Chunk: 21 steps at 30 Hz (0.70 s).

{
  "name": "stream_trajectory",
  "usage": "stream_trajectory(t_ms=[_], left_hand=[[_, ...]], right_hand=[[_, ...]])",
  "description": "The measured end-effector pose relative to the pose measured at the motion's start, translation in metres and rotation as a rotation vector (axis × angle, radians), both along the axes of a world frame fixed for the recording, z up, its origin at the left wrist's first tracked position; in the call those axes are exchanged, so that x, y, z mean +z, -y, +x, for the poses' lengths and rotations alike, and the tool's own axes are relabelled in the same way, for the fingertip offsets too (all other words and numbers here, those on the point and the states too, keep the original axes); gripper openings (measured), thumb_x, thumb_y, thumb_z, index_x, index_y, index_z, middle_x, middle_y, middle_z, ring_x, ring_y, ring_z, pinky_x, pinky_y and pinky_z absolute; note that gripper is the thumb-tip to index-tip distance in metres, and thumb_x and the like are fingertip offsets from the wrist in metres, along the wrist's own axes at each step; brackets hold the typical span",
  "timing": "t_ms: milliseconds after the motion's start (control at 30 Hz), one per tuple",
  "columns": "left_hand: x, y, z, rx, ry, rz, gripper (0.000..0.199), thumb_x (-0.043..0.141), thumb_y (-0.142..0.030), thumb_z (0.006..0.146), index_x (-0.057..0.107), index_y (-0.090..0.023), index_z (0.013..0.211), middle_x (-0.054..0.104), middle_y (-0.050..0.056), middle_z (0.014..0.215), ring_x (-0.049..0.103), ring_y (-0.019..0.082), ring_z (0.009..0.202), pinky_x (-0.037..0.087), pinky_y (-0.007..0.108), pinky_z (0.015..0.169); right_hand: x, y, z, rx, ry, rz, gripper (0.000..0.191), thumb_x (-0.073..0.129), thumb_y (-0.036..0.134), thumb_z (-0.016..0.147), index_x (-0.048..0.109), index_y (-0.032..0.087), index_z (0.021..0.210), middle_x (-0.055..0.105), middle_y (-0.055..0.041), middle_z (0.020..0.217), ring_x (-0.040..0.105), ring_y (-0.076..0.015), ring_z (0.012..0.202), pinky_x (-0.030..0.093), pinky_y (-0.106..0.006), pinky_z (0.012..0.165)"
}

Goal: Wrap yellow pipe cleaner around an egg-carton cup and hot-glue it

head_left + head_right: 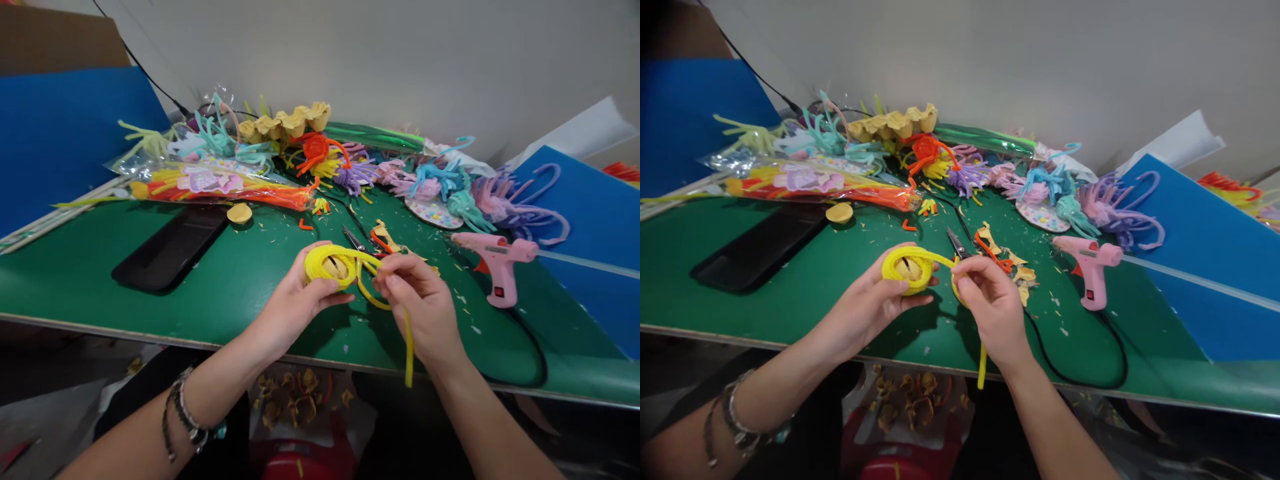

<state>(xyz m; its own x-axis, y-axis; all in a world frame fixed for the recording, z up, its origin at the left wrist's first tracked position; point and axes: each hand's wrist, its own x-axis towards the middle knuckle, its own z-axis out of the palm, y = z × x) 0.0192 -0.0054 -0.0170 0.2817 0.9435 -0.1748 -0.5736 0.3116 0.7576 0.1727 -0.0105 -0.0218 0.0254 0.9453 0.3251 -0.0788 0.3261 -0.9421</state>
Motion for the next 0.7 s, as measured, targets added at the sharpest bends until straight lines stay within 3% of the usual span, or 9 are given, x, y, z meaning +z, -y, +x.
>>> stream_trajectory(t_ms=[100, 267, 433, 700], left_hand=[[0.003, 0.000, -0.001, 0.028, -0.020, -0.017, 0.046, 0.059, -0.009, 0.062, 0.045, -0.019, 0.105, 0.062, 0.001, 0.089, 0.063, 0.015, 0.076, 0.054, 0.025, 0.064], [0.006, -0.001, -0.001, 0.037, -0.050, -0.024, 0.044, 0.056, -0.009, 0.064, 0.045, -0.017, 0.105, 0.063, 0.002, 0.087, 0.064, 0.015, 0.075, 0.053, 0.025, 0.063], [0.002, -0.003, -0.002, 0.053, -0.079, -0.004, 0.043, 0.058, -0.011, 0.063, 0.045, -0.017, 0.104, 0.063, 0.002, 0.088, 0.064, 0.015, 0.077, 0.053, 0.025, 0.065], [-0.001, -0.006, -0.004, 0.072, -0.095, -0.001, 0.046, 0.061, -0.015, 0.061, 0.044, -0.019, 0.103, 0.063, 0.002, 0.088, 0.064, 0.015, 0.076, 0.052, 0.026, 0.067]], right_hand=[[0.004, -0.002, 0.000, -0.011, -0.138, -0.034, 0.013, 0.055, 0.016, 0.072, 0.063, 0.023, 0.065, 0.052, 0.0034, 0.063, 0.046, -0.0073, 0.055, 0.041, -0.020, 0.053], [0.009, -0.005, 0.003, -0.037, -0.249, -0.090, 0.013, 0.053, 0.013, 0.067, 0.057, 0.020, 0.057, 0.048, 0.0014, 0.066, 0.047, -0.0084, 0.063, 0.042, -0.018, 0.057], [0.011, -0.010, 0.010, -0.087, -0.368, -0.096, 0.011, 0.056, 0.018, 0.065, 0.057, 0.020, 0.055, 0.045, 0.0018, 0.062, 0.043, -0.0079, 0.059, 0.043, -0.018, 0.058], [0.012, -0.011, 0.012, -0.139, -0.341, -0.031, 0.012, 0.068, 0.028, 0.060, 0.060, 0.021, 0.054, 0.043, 0.0031, 0.059, 0.041, -0.0078, 0.059, 0.040, -0.018, 0.061]])
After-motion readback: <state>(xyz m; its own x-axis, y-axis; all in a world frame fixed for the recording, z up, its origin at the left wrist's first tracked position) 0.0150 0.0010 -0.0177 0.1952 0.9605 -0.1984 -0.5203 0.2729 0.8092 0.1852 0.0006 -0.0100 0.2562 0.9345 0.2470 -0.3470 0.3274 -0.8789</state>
